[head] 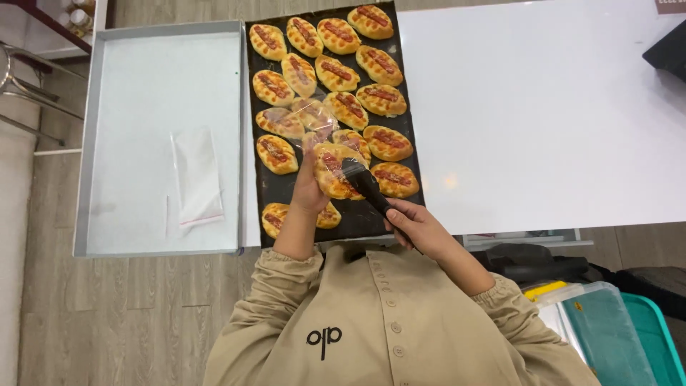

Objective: The person places individual pastries from a large baking tray into clear plastic bags using tongs and by hand, then sets the bagged pastries onto a smaller metal tray.

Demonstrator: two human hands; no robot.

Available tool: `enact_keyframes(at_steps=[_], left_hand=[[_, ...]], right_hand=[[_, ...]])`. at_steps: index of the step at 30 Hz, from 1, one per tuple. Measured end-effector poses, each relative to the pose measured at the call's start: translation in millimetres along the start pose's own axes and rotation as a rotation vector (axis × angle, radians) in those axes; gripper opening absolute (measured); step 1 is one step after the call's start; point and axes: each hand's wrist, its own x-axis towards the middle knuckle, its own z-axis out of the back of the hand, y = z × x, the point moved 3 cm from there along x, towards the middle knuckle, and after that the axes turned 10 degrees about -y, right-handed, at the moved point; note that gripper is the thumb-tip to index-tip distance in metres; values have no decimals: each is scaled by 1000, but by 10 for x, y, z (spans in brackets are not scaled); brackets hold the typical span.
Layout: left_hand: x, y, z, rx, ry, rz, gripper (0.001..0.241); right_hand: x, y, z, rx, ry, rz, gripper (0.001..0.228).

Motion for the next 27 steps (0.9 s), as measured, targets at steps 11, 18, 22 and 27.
enact_keyframes(at_steps=[11,18,22,27], left_hand=[[76,-519,578,-78,10,-1,68],[266,-537,986,-13,106,79,67],[255,-485,456,37,39,223,59],[194,-249,198,40,54,263,65]], right_hand=[[93,45,-771,33,-188,35,46],[207,-221,-844,83,-301,56,49],[162,-124,-860,45,-317,19,51],[144,-24,-737,22,-331,18,56]])
